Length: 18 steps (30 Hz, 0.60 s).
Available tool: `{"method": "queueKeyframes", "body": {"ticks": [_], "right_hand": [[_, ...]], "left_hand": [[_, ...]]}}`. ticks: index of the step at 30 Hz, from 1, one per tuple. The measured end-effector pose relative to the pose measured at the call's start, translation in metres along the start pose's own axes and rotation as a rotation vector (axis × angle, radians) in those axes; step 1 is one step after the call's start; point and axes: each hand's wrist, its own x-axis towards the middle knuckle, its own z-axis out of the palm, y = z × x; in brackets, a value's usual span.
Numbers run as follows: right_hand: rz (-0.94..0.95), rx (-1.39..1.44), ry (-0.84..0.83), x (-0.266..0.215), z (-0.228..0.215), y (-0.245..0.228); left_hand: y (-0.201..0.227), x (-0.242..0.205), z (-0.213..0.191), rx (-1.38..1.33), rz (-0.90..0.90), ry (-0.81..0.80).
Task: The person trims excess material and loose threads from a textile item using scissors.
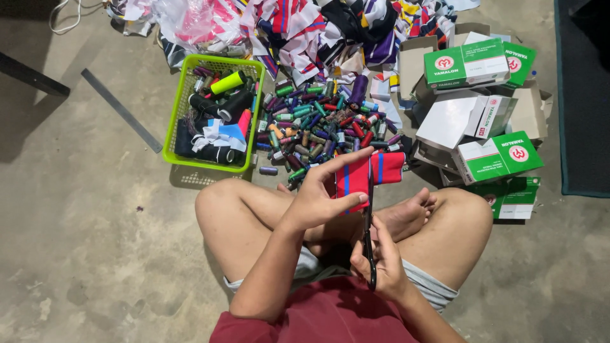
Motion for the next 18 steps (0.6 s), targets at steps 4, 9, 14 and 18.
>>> {"method": "queueKeyframes", "body": {"ticks": [4, 9, 14, 18], "right_hand": [[0.016, -0.008, 0.005, 0.004, 0.004, -0.006], [0.008, 0.028, -0.010, -0.001, -0.002, 0.012], [-0.025, 0.093, -0.022, 0.000, 0.000, 0.015], [0.031, 0.103, -0.011, 0.002, 0.004, 0.005]], "left_hand": [[-0.001, 0.000, 0.000, 0.005, -0.013, 0.003], [-0.005, 0.000, -0.001, -0.001, -0.007, -0.001], [-0.002, 0.001, -0.003, 0.006, -0.006, -0.007], [0.002, 0.001, -0.003, 0.013, -0.002, -0.017]]}}
